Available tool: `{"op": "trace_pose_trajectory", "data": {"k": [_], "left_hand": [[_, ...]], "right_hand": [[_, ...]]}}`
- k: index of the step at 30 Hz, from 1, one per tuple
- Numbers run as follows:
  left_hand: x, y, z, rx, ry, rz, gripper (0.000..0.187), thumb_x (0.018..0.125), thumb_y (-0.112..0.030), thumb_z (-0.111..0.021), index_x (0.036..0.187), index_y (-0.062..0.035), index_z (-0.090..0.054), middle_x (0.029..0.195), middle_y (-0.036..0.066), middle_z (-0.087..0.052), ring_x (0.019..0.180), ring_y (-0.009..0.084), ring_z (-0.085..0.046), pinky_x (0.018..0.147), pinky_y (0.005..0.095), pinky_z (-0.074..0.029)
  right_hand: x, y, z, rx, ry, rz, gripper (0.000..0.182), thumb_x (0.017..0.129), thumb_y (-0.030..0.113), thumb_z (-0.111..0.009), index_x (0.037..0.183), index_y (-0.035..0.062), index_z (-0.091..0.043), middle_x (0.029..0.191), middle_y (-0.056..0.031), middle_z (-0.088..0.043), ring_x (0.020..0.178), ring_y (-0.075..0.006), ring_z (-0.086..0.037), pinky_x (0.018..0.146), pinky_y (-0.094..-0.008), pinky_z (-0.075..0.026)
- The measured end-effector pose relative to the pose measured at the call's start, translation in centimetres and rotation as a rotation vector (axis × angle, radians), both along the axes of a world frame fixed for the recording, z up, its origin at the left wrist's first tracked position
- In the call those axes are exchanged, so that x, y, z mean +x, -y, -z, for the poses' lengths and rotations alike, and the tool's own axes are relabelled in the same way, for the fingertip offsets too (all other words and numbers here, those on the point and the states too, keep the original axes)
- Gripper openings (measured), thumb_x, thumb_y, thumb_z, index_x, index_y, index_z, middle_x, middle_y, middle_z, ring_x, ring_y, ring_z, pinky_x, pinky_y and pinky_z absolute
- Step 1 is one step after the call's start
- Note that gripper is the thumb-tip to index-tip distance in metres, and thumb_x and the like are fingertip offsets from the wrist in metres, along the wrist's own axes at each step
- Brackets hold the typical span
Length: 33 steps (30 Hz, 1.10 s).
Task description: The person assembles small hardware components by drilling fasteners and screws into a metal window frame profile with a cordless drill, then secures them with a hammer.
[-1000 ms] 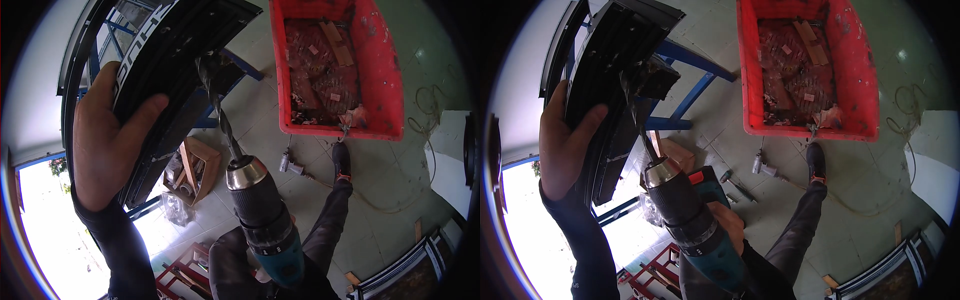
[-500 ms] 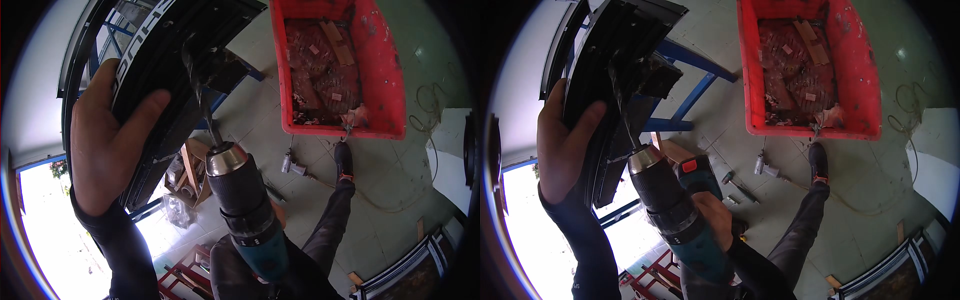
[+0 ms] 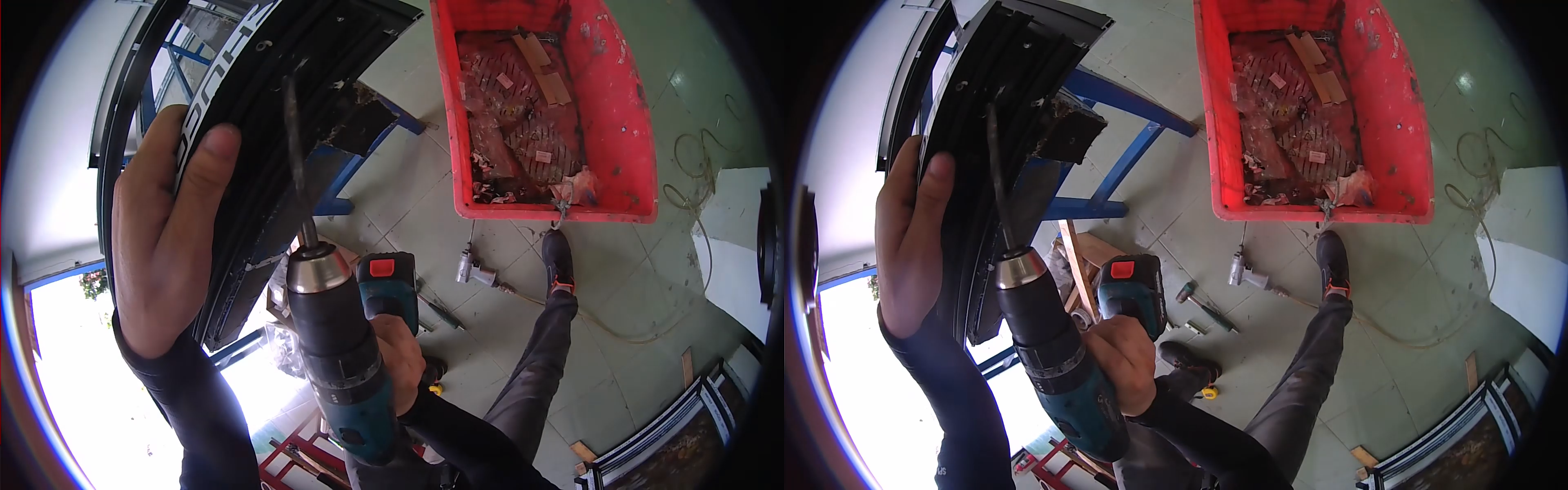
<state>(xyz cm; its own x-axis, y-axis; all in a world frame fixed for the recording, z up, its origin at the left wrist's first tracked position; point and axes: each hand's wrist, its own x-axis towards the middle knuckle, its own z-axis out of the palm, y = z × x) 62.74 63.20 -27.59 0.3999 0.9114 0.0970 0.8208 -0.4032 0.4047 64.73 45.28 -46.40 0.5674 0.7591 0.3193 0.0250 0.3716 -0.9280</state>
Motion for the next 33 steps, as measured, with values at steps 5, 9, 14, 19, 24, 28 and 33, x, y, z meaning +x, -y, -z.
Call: {"op": "trace_pose_trajectory", "data": {"k": [5,9,14,19,24,28,33], "left_hand": [[-0.4,-0.3,-0.9,-0.195,-0.062,-0.149,0.053,0.101,-0.044,-0.055,0.122,0.0054,-0.05,0.099,0.018,-0.063,0.095,0.0199,-0.06,0.081,0.0305,-0.044],[-0.5,-0.4,-1.3,-0.267,-0.074,-0.177,0.061,0.101,-0.047,-0.054,0.131,0.0058,-0.049,0.108,0.02,-0.062,0.105,0.0229,-0.059,0.09,0.0321,-0.043],[-0.4,-0.2,-0.8,-0.165,-0.084,-0.088,0.063,0.101,-0.048,-0.053,0.134,0.0059,-0.049,0.109,0.019,-0.062,0.104,0.0233,-0.059,0.092,0.0318,-0.043],[-0.5,0.1,-0.5,-0.137,-0.081,-0.061,0.065,0.102,-0.048,-0.052,0.137,0.0059,-0.049,0.109,0.019,-0.063,0.104,0.0237,-0.06,0.094,0.0315,-0.044],[-0.5,0.1,-0.4,-0.103,-0.108,-0.054,0.064,0.102,-0.048,-0.052,0.137,0.0056,-0.049,0.11,0.019,-0.062,0.104,0.024,-0.06,0.093,0.0317,-0.044],[-0.4,0.0,-0.9,-0.064,-0.243,-0.138,0.065,0.102,-0.049,-0.051,0.137,0.0055,-0.049,0.111,0.019,-0.062,0.105,0.0241,-0.06,0.094,0.0322,-0.044],[-0.3,-0.1,-1.0,-0.092,-0.227,-0.146,0.067,0.102,-0.051,-0.051,0.139,0.005,-0.048,0.113,0.02,-0.062,0.107,0.0267,-0.059,0.097,0.0333,-0.043]], "right_hand": [[0.0,-0.1,0.0,-0.002,0.024,-0.003,0.036,0.065,0.012,-0.078,0.096,-0.0005,-0.066,0.082,-0.0119,-0.064,0.074,-0.0288,-0.062,0.069,-0.0394,-0.049],[0.1,-0.2,0.1,0.002,0.01,0.014,0.036,0.065,0.013,-0.078,0.097,-0.0005,-0.066,0.083,-0.012,-0.064,0.074,-0.0293,-0.062,0.07,-0.0393,-0.049],[0.7,0.1,0.2,0.007,-0.015,-0.013,0.036,0.066,0.013,-0.079,0.096,-0.001,-0.066,0.084,-0.0126,-0.064,0.075,-0.03,-0.063,0.07,-0.039,-0.05],[1.5,0.7,-0.1,0.003,-0.1,-0.038,0.038,0.066,0.013,-0.079,0.098,-0.0018,-0.065,0.084,-0.013,-0.065,0.075,-0.0293,-0.064,0.07,-0.0386,-0.05],[2.1,1.2,-0.3,-0.009,-0.144,-0.007,0.042,0.066,0.014,-0.08,0.101,-0.0019,-0.066,0.084,-0.0134,-0.066,0.075,-0.0285,-0.064,0.069,-0.0377,-0.051],[2.5,3.4,-0.9,-0.386,-0.695,-0.221,0.042,0.066,0.015,-0.081,0.102,-0.0022,-0.066,0.086,-0.0141,-0.067,0.076,-0.0287,-0.065,0.069,-0.0375,-0.052],[4.8,3.3,-2.5,-0.322,-0.327,-0.131,0.045,0.066,0.014,-0.081,0.105,-0.0023,-0.067,0.089,-0.0152,-0.068,0.078,-0.03,-0.067,0.072,-0.0372,-0.054]]}}
